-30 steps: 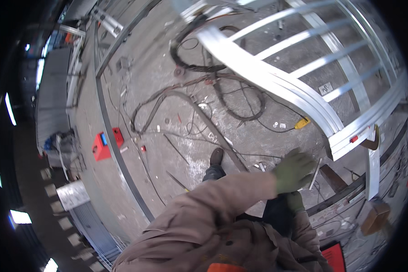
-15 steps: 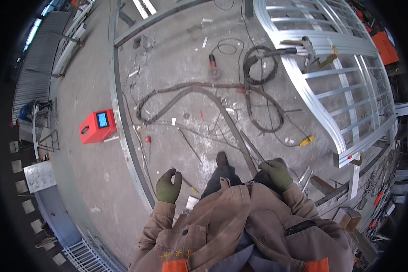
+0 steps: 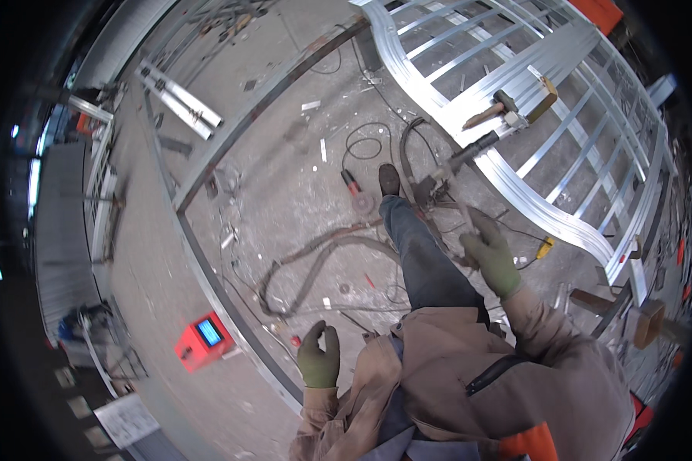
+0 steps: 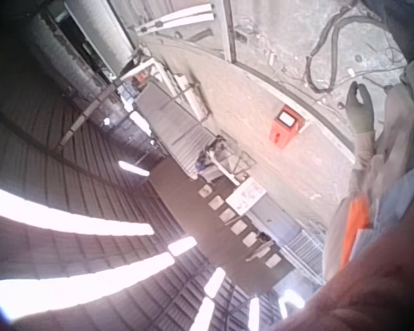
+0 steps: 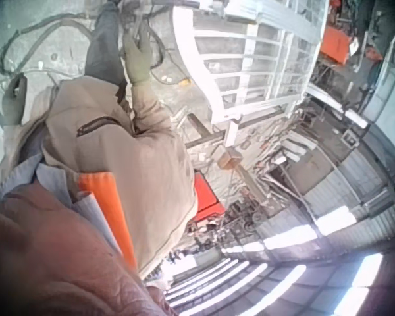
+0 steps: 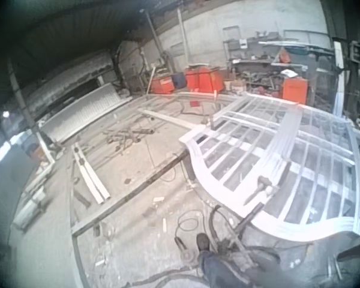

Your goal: The person welds curved metal frame sections using a handheld welding torch, then uses a hammer to tap and align the joints. The person repeats welding and hammering on different segments of the frame structure.

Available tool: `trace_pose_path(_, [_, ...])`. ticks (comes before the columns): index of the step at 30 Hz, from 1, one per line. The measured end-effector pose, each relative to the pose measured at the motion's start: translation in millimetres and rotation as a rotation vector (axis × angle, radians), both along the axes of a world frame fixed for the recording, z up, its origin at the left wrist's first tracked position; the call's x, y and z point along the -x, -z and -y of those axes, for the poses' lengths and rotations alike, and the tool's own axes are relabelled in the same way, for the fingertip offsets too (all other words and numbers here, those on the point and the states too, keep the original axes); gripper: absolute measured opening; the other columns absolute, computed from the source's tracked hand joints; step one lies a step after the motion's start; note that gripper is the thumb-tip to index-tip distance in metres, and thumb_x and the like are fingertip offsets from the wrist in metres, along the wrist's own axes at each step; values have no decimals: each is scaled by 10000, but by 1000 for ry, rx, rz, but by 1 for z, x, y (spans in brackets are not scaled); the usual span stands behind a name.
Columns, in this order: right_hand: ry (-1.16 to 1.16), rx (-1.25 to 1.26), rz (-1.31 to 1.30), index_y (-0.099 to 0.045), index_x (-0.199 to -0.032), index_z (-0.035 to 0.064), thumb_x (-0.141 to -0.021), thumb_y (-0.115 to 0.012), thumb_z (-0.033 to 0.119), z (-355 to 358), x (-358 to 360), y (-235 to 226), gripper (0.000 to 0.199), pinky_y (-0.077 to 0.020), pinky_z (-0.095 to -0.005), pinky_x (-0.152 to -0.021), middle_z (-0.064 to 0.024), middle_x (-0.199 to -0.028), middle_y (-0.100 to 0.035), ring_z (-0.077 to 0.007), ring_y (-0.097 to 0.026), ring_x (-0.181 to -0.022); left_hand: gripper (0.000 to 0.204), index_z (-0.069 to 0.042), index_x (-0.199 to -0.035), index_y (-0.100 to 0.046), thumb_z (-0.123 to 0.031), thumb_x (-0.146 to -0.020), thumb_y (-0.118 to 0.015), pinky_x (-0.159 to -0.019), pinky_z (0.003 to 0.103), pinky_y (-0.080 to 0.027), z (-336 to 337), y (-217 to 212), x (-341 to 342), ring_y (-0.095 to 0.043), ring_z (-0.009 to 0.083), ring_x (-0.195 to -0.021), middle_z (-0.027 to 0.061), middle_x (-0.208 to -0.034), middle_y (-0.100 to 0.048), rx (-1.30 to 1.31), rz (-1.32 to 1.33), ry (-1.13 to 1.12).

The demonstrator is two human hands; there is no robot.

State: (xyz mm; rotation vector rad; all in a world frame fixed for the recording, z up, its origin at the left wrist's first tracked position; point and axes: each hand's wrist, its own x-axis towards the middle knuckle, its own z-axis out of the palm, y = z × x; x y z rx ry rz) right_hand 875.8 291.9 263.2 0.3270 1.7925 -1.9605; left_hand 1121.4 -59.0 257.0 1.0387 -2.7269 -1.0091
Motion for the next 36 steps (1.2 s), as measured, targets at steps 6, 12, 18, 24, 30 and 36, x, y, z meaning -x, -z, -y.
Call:
trace_pose_path(6, [359, 145, 161, -684, -1426, -17, -1110, -674, 237, 78, 299, 67, 406, -503, -310, -648, -14, -744, -582, -132, -553, -640, 287, 61, -1279, -784, -131, -1069, -750, -1036, 413, -609, 78, 6, 330, -805, 335, -1121, 237, -1209, -829, -62, -182, 137])
trace_pose_path(12, [456, 49, 396, -686, -1453, 52, -1098, -649, 278, 102, 513, 107, 422, -548, -332, -674, 1, -846, -624, -100, -525, -654, 326, -27, -1285, -812, -262, -1059, -797, -904, 417, -635, 103, 55, 494, -829, 335, -1030, 199, -1137, -850, -332, 145, 175])
trace_pose_path(18, [580, 59, 532, -618, -1575, 38, -1074, -653, 227, 113, 594, 124, 537, -577, -368, -678, -3, -889, -679, -92, -561, -664, 348, -36, -1310, -808, -292, -1077, -777, -865, 401, -629, 150, 6, 703, -827, 265, -988, 188, -1096, -853, -265, 376, 398])
trace_pose_path(24, [771, 73, 445, -631, -1616, 50, -1076, -660, 184, 98, 552, 146, 557, -509, -285, -614, -24, -824, -657, -104, -584, -662, 368, 26, -1296, -796, -279, -1092, -762, -942, 398, -635, 148, 48, 915, -822, 268, -1085, 209, -1190, -848, -210, 365, 966])
trace_pose_path(30, [1088, 19, 446, -621, -1608, -10, -1091, -622, 107, 134, 486, 102, 530, -386, -262, -563, 10, -747, -588, -78, -513, -618, 299, 10, -1280, -780, -219, -1091, -748, -895, 403, -636, 88, 115, 1046, -814, 288, -1009, 196, -1130, -831, -288, 415, 1310])
trace_pose_path(36, [1161, 151, 511, -603, -1630, 13, -1083, -626, 105, 165, 532, 80, 556, -403, -255, -579, -14, -771, -616, -73, -520, -639, 331, -33, -1259, -796, -290, -1053, -773, -894, 457, -639, 34, 118, 1080, -809, 386, -1012, 212, -1118, -827, -243, 438, 1633])
